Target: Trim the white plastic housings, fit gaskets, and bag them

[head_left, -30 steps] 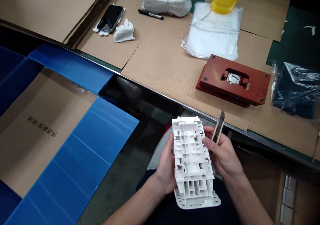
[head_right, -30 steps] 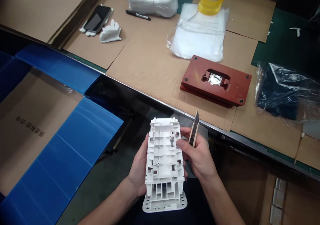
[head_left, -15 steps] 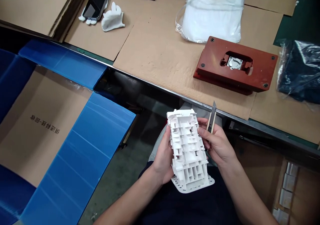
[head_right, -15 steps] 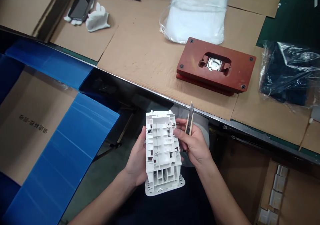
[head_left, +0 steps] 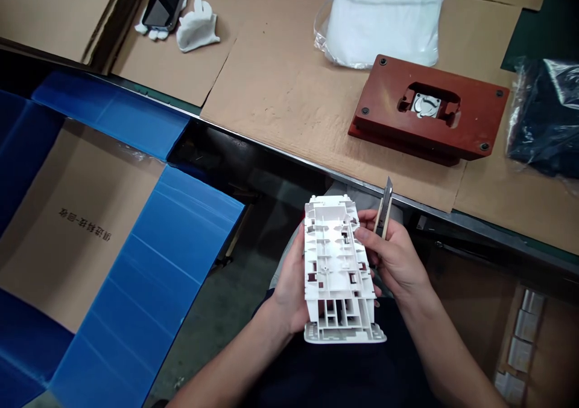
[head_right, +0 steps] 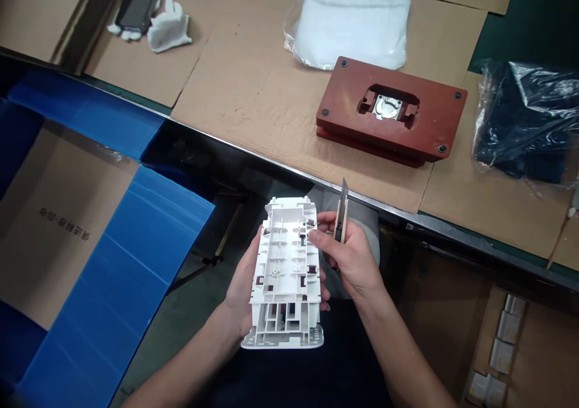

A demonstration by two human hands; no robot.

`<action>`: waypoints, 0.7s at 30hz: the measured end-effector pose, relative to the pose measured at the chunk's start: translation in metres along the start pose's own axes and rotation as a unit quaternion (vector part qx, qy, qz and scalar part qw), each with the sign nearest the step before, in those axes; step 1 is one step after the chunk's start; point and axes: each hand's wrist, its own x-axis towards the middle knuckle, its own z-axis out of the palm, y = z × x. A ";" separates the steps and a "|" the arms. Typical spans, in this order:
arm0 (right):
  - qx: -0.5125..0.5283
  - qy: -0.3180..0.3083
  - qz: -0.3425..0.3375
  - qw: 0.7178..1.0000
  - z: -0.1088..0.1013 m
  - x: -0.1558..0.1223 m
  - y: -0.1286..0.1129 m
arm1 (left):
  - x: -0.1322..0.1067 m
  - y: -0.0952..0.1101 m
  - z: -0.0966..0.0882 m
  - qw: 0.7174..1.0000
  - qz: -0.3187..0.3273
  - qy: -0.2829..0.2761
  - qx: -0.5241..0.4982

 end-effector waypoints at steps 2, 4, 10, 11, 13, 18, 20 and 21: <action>-0.007 0.004 -0.001 1.000 0.000 0.000 -0.001 | 0.000 0.000 0.000 1.000 0.002 0.001 0.003; -0.014 0.007 -0.001 1.000 0.000 -0.001 -0.001 | 0.000 0.000 0.001 1.000 0.006 0.000 0.007; -0.012 0.004 0.008 1.000 -0.002 -0.001 0.001 | 0.002 0.000 0.008 0.999 0.029 0.001 0.037; -0.013 0.005 0.007 1.000 -0.002 -0.001 0.002 | 0.002 -0.001 0.009 0.999 0.030 0.004 0.041; -0.018 0.003 0.000 1.000 -0.002 0.000 0.002 | 0.002 -0.002 0.008 0.998 0.039 0.021 0.055; -0.045 -0.016 -0.031 0.998 0.001 -0.006 -0.002 | -0.010 -0.002 -0.013 0.933 0.232 0.144 0.234; -0.036 -0.051 -0.042 0.997 0.003 -0.009 -0.003 | -0.018 0.003 -0.022 0.867 0.301 0.137 0.373; -0.027 -0.069 -0.044 0.996 0.004 -0.010 -0.004 | -0.022 0.006 -0.025 0.833 0.321 0.120 0.434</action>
